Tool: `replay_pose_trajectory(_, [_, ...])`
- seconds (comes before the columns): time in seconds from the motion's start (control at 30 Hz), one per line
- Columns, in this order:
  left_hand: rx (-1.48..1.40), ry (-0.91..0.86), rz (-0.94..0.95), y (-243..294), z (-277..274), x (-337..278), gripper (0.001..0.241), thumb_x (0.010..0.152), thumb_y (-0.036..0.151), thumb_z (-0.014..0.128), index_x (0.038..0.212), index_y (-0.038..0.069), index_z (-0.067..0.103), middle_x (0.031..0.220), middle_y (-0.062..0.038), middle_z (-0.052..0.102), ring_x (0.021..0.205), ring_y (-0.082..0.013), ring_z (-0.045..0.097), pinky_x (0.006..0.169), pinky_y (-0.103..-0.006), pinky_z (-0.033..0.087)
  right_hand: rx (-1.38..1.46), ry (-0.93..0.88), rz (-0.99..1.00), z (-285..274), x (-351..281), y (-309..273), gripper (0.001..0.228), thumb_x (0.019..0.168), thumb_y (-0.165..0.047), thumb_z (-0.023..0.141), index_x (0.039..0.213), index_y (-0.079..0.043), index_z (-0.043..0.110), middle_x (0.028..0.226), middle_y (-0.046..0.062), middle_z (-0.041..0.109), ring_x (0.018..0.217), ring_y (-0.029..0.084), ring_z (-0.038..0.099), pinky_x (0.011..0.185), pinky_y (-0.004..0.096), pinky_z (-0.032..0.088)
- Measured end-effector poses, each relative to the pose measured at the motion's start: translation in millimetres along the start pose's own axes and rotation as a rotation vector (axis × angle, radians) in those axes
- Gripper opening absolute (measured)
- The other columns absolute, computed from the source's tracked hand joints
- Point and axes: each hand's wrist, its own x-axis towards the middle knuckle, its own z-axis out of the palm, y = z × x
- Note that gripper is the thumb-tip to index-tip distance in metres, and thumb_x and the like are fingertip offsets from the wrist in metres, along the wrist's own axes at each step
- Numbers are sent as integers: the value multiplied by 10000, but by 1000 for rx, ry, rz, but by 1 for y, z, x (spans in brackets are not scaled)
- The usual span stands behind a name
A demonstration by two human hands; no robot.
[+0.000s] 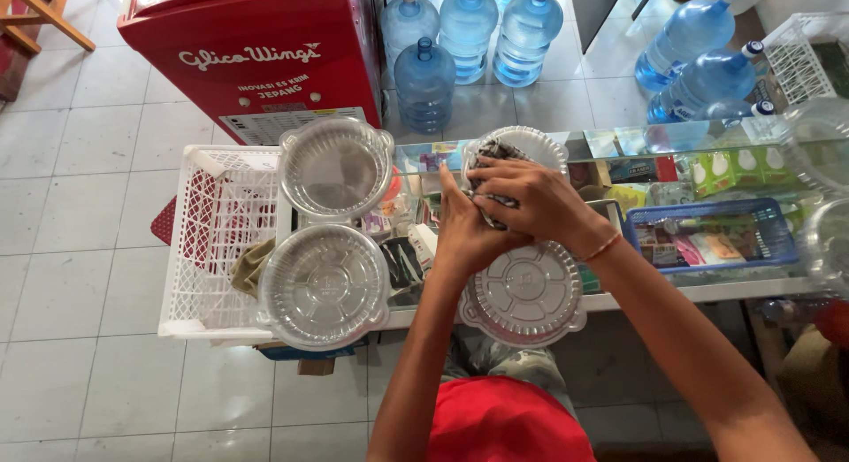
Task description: The person wipes the surfaces of several clear plastic food containers with a cloth on a glass counter. They handle the containers one at a time, wiping the lids and sides, then place them into a white basket. The person also wipes a small box and a plastic bag before placing them on a nearby shelf.
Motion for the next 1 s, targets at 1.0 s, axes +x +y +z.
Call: replay_pose_trajectory(1.0, [24,-94,-32,10,-10,3,1493,551,630,940,1575,-131,167,1628,-366,239,1565,-468,185,1263,-471,187,-128,-79,-42,4,16,26,439,955,-295,669,1341,-86,678,1446,121,631,1409,296,528,1125,423,465])
